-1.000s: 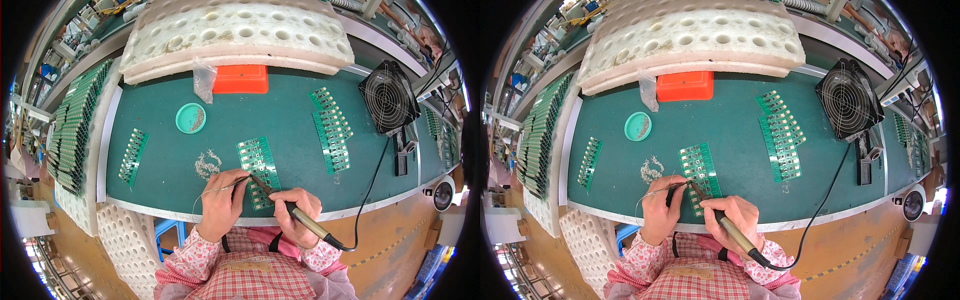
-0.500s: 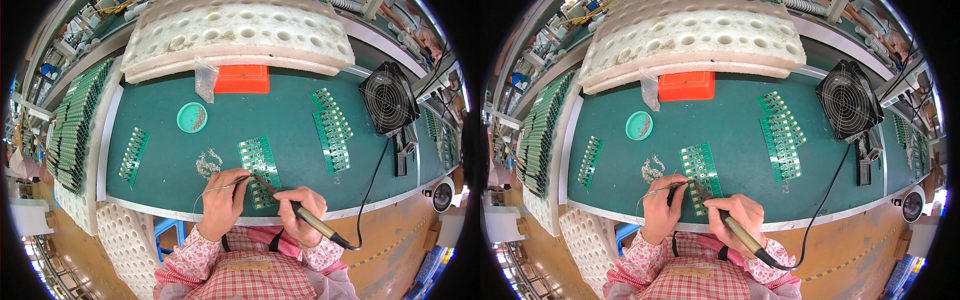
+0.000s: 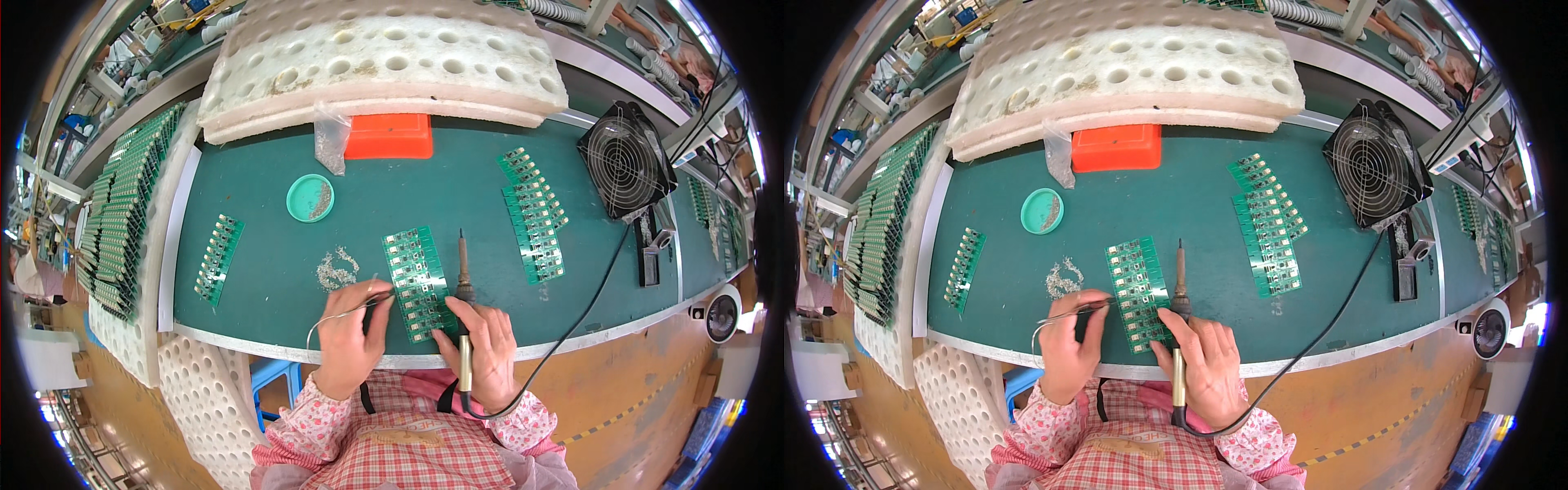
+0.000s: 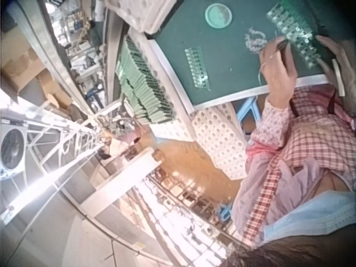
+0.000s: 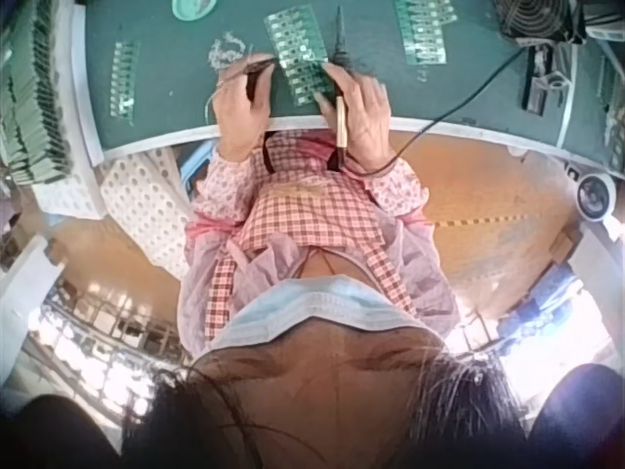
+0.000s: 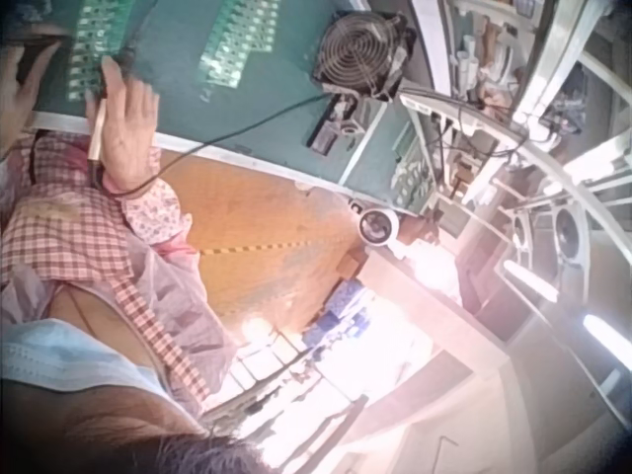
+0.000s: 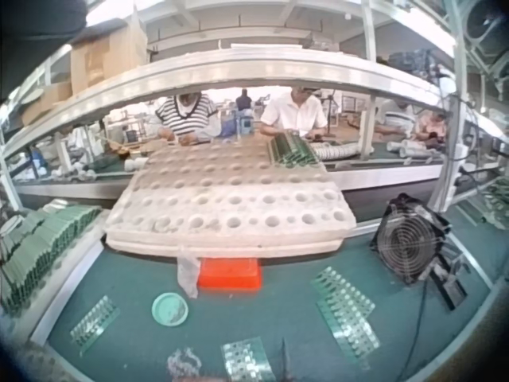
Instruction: The person solders electronic components onto green LED strips at a factory workbench. This is done using a soldering iron and solder wire, with tweezers to position the components.
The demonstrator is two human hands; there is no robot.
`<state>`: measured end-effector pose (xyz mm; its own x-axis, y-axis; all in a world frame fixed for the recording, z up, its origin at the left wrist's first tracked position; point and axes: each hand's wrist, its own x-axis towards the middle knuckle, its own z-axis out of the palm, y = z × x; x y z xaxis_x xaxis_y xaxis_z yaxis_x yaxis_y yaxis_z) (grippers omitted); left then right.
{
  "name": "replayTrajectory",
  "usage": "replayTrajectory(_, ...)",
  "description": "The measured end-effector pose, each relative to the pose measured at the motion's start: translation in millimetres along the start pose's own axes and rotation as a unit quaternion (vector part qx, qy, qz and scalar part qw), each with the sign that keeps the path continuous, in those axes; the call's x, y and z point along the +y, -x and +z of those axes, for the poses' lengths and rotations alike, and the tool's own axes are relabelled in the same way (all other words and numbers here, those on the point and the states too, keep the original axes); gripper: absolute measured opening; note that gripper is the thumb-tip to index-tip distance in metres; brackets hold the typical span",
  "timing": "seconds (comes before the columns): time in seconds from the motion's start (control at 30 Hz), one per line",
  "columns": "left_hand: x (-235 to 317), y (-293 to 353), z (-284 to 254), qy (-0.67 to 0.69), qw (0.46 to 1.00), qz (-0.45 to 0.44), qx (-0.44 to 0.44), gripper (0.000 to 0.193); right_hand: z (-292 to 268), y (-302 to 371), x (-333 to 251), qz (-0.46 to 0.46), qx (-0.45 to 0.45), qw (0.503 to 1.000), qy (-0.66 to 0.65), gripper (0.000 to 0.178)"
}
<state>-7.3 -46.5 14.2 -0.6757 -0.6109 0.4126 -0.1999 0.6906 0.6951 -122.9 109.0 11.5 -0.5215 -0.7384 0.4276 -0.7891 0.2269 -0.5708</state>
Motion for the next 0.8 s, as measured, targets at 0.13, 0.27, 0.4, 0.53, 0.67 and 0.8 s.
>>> replayTrajectory(0.13,-9.7,5.2,-15.5,-0.016,0.999,-0.037,0.022,0.016,5.8,-4.1,0.7,-0.006,-0.001,1.0,0.014,0.059)
replayTrajectory(0.27,-15.6,8.6,-26.4,-0.051,0.996,-0.054,0.05,0.013,7.6,-12.4,-2.0,-0.011,0.005,1.0,0.013,0.058)
replayTrajectory(0.4,-18.9,10.1,-27.5,-0.062,0.994,-0.071,0.048,0.016,7.9,-9.0,1.8,0.002,0.023,1.0,0.001,0.056)
replayTrajectory(0.53,-18.8,9.4,-27.9,-0.055,0.995,-0.067,0.049,0.016,6.1,-3.0,2.8,0.032,0.048,0.998,-0.019,0.052)
replayTrajectory(0.67,-20.3,10.7,-27.8,-0.054,0.994,-0.076,0.049,0.016,5.6,-1.9,2.7,0.021,0.059,0.997,-0.037,0.047)
replayTrajectory(0.8,-23.1,11.7,-27.9,-0.054,0.995,-0.069,0.049,0.016,5.4,-2.2,1.3,0.013,0.067,0.997,-0.031,0.043)
